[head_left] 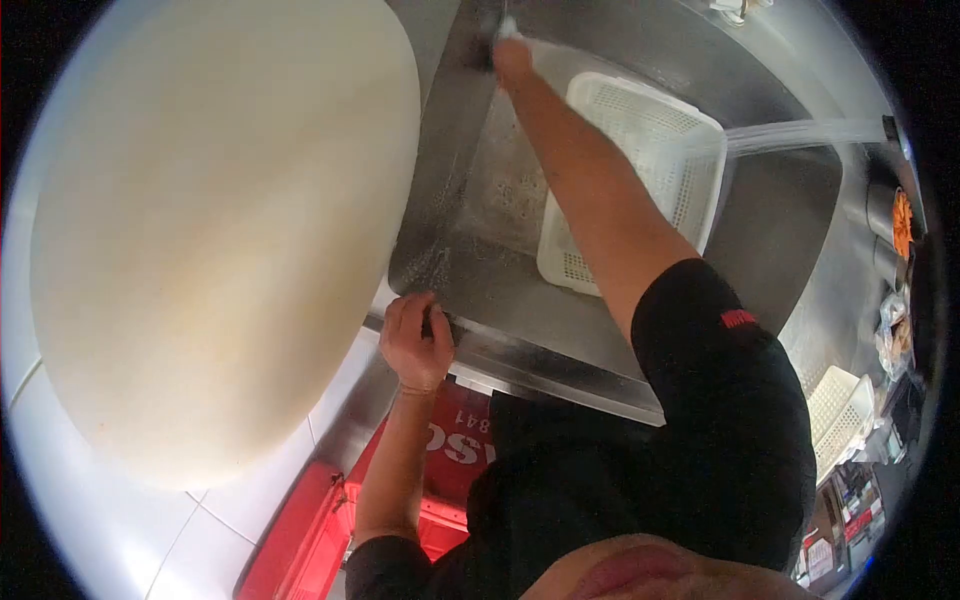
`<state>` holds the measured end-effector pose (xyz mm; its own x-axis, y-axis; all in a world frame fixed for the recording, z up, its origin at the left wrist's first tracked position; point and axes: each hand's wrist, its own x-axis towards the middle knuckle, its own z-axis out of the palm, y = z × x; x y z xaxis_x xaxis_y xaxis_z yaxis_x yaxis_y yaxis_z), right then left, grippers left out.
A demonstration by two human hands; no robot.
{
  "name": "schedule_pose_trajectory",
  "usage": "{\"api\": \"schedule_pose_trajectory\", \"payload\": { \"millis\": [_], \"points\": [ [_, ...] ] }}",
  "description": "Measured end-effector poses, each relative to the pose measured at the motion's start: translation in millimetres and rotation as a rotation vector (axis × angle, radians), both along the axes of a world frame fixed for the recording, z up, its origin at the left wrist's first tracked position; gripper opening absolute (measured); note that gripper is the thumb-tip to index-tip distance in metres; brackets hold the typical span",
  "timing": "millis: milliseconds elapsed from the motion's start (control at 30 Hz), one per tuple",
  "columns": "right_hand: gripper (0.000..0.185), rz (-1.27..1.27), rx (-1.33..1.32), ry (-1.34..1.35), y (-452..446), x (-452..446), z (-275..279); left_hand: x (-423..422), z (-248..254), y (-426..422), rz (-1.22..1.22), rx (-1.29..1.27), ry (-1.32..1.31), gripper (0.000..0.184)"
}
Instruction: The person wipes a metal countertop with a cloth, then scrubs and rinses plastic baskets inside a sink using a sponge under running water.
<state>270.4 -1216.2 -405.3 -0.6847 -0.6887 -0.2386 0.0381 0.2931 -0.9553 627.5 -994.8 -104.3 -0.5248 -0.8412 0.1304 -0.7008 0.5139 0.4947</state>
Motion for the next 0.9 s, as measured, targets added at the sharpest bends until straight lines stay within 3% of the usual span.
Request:
{"api": "schedule_pose_trajectory", "payload": {
  "millis": [67, 100, 200, 300, 367, 467, 567, 700, 767, 833, 900],
  "points": [
    [0.012, 0.132, 0.161, -0.144, 48.4, 81.5, -65.2, -3.5, 3.3, -0.5, 0.011, 0.012, -0.002, 0.017],
    [0.013, 0.196, 0.24, -0.206, 78.7, 119.4, -60.3, -4.9, 6.2, 0.5, 0.016, 0.022, -0.005, 0.016],
    [0.019, 0.228, 0.268, -0.382, 146.6, 188.7, 35.4, 0.2, -2.4, 1.2, -0.009, -0.003, 0.007, 0.016],
    [0.028, 0.135, 0.178, -0.49, 148.4, 181.7, 132.7, 0.3, -2.3, 0.3, -0.063, -0.04, -0.039, 0.015],
    [0.034, 0.042, 0.154, -0.471, 131.6, 171.3, 152.7, -1.8, -2.9, 3.7, -0.019, 0.02, -0.031, 0.015],
    [0.043, -0.022, 0.27, -0.17, 121.7, 192.9, 126.3, -1.3, -2.2, 6.6, -0.011, 0.04, -0.022, 0.015],
    [0.047, 0.258, 0.247, -0.383, 186.7, 237.6, 147.7, -3.0, -2.0, 7.2, -0.029, 0.004, -0.026, 0.014],
    [0.043, 0.344, 0.304, -0.686, 244.8, 170.0, 135.8, -2.6, -2.3, 6.4, -0.043, -0.017, -0.038, 0.014],
    [0.036, 0.113, -0.007, -0.878, 254.7, 66.1, 98.8, -1.4, -1.8, 9.1, -0.049, -0.026, -0.038, 0.014],
    [0.029, -0.098, -0.3, -0.878, 271.5, -38.4, 91.7, -0.3, -4.7, 11.1, -0.044, -0.03, -0.019, 0.014],
    [0.028, -0.172, -0.212, -0.543, 296.7, -100.0, 143.2, -1.8, -2.2, 13.4, -0.029, -0.014, -0.016, 0.014]
  ]
}}
